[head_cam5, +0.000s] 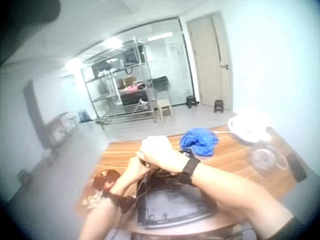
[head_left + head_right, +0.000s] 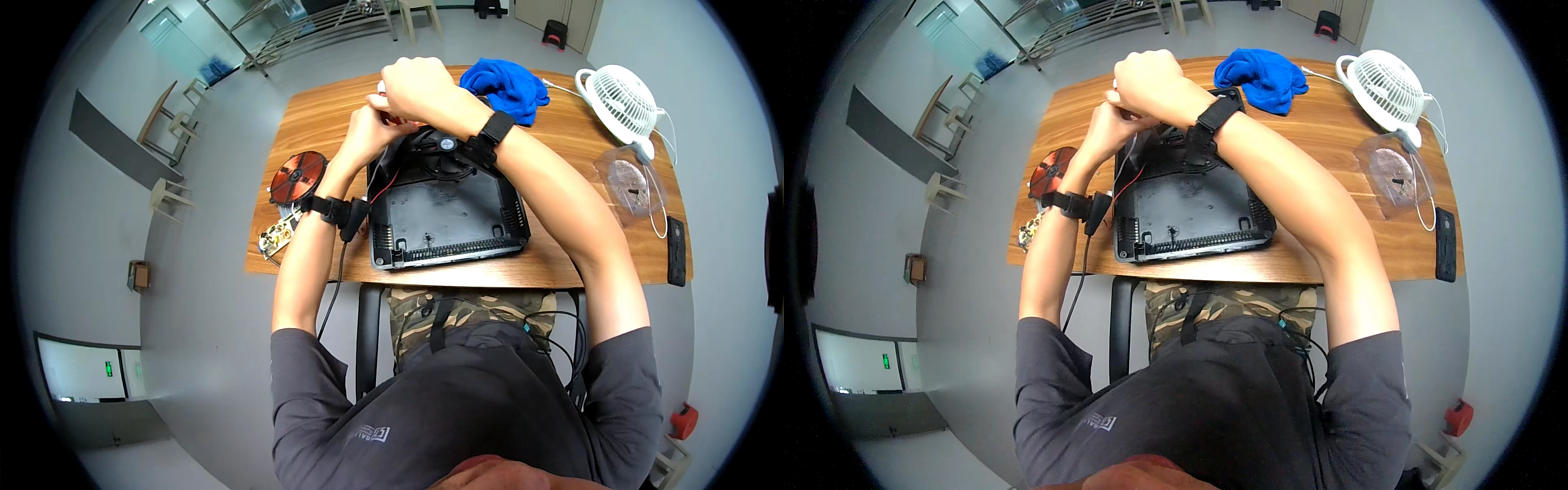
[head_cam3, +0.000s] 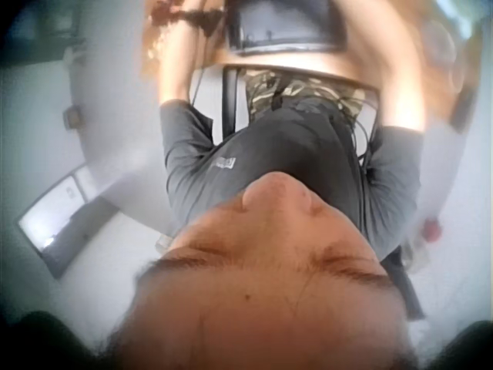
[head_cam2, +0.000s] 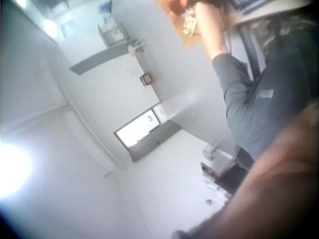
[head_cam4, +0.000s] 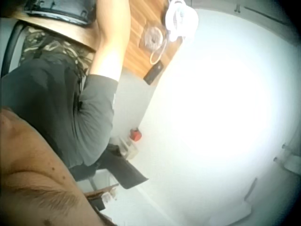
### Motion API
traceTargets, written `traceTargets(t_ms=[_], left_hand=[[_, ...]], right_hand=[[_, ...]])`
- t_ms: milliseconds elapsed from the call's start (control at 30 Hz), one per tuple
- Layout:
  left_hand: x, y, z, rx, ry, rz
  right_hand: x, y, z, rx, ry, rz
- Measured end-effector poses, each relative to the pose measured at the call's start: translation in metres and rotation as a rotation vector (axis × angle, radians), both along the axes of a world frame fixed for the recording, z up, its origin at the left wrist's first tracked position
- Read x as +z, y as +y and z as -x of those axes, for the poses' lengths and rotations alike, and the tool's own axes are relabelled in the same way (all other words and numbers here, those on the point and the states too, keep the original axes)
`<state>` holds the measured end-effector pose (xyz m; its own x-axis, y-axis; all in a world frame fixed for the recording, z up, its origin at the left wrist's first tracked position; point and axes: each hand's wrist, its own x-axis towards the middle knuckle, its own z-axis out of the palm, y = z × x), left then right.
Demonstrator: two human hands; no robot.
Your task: The person disassembles a small appliance, cleans internal components with a blue cloth, and reassembles the unit using a screwdriver. They handle a fan, circuit board, and casing, wiping surfaces and securing parts back into place.
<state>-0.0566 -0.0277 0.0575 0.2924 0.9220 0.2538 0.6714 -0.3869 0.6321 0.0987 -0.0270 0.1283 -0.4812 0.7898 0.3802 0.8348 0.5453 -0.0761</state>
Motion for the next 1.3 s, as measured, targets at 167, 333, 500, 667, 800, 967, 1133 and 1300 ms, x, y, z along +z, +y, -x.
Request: traceTargets(t_ms=[167, 333, 500, 667, 800, 967, 1133, 1300], left_hand=[[-0.010, 0.001, 0.004, -0.110, -0.114, -0.013], [-0.009, 0.004, 0.014, -0.152, -0.178, 0.071], [-0.011, 0.006, 0.014, -0.030, -0.105, -0.019], [-0.015, 0.011, 0.007, -0.043, -0.114, -0.110], [-0.017, 0.005, 0.012, -0.133, -0.236, 0.013], [-0.010, 0.008, 0.020, -0.156, -0.231, 0.113], [-0.019, 0.013, 0.004, -0.033, -0.169, -0.028], [-0.006, 0.008, -0.002, -0.178, -0.175, -0.017]], right_hand=[[-0.010, 0.001, 0.000, 0.028, 0.065, 0.007], [-0.009, -0.005, 0.001, 0.031, 0.121, 0.035], [-0.006, -0.005, 0.003, 0.012, 0.047, -0.016], [-0.020, 0.003, 0.009, 0.023, 0.132, -0.080], [-0.018, -0.004, 0.006, 0.059, 0.188, -0.032], [-0.002, -0.006, 0.001, 0.034, 0.065, 0.082], [-0.005, 0.003, 0.002, 0.054, 0.024, -0.003], [-0.015, 0.006, -0.004, 0.062, 0.102, -0.039]])
